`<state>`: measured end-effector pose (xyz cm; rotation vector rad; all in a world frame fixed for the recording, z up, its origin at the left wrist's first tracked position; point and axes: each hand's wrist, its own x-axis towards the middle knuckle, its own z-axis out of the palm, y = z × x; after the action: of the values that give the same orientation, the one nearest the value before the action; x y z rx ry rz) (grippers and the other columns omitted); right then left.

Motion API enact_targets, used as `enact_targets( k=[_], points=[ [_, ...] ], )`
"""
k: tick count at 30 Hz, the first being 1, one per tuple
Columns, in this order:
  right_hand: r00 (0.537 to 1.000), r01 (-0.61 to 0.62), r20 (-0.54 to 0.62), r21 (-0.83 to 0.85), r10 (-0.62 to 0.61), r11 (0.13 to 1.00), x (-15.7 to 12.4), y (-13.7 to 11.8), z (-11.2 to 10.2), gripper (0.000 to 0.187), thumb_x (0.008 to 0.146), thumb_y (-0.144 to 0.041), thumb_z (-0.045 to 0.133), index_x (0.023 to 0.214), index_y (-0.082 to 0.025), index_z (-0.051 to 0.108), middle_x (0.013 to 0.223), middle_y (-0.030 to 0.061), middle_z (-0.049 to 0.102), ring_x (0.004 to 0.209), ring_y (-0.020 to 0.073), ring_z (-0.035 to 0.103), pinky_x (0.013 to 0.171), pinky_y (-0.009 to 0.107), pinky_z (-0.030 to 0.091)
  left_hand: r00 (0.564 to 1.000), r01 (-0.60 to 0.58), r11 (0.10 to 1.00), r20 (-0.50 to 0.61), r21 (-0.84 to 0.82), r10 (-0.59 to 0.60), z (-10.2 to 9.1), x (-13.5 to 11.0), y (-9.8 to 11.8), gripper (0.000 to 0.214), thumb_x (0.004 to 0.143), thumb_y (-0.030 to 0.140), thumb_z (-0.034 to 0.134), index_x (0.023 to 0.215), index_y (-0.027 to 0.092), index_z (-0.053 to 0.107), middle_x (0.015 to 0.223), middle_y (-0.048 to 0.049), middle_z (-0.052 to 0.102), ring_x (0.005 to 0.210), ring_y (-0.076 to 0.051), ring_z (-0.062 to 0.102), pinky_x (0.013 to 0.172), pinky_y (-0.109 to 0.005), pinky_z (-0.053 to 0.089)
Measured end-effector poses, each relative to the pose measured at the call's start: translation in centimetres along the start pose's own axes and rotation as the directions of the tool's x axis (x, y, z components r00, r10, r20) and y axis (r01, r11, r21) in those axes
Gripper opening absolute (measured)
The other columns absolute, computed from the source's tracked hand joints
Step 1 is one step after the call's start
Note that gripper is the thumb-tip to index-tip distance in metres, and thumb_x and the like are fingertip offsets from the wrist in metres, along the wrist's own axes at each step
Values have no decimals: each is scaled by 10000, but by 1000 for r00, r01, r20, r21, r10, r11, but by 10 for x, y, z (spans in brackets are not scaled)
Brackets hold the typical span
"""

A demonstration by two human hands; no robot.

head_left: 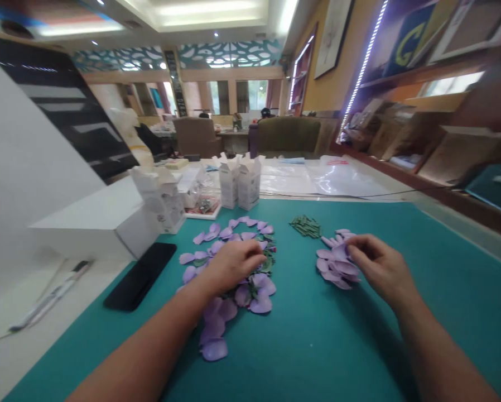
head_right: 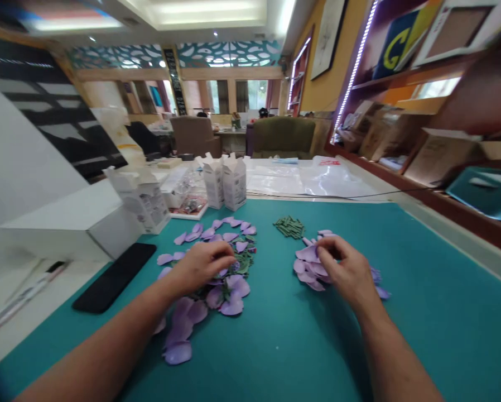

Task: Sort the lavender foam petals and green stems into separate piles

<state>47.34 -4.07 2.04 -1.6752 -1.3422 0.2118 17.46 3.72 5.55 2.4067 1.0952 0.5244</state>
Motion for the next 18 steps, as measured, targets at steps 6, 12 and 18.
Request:
enact_targets(
  k=[6, 12, 18],
  points=[
    [864, -383, -424, -200, 272, 902, 24, 63, -48, 236, 700, -393, 522, 780, -210, 649, 755, 53, 683, 715, 211, 608, 639, 322, 460, 974, 187, 982, -130, 18, -183, -28, 14, -36, 322, 791, 478, 464, 764, 209, 640, 737, 0, 691, 726, -185, 588, 693, -260, 419],
    [874, -446, -367, -347, 318, 825, 26, 93, -43, 204, 710, -342, 518, 767, -212, 664, 773, 62, 693, 695, 215, 600, 610, 326, 420, 904, 378, 925, -222, 24, -364, -48, 16, -64, 303, 750, 478, 493, 739, 213, 641, 742, -5, 696, 761, -210, 607, 677, -264, 407],
    [926, -372, -254, -494, 278, 786, 28, 102, -33, 234, 753, -306, 500, 807, -206, 705, 806, 76, 685, 761, 225, 609, 654, 328, 430, 897, 383, 924, -235, -14, -375, -56, 13, -78, 302, 776, 455, 511, 752, 177, 628, 710, -2, 671, 715, -179, 566, 664, -241, 398]
  ],
)
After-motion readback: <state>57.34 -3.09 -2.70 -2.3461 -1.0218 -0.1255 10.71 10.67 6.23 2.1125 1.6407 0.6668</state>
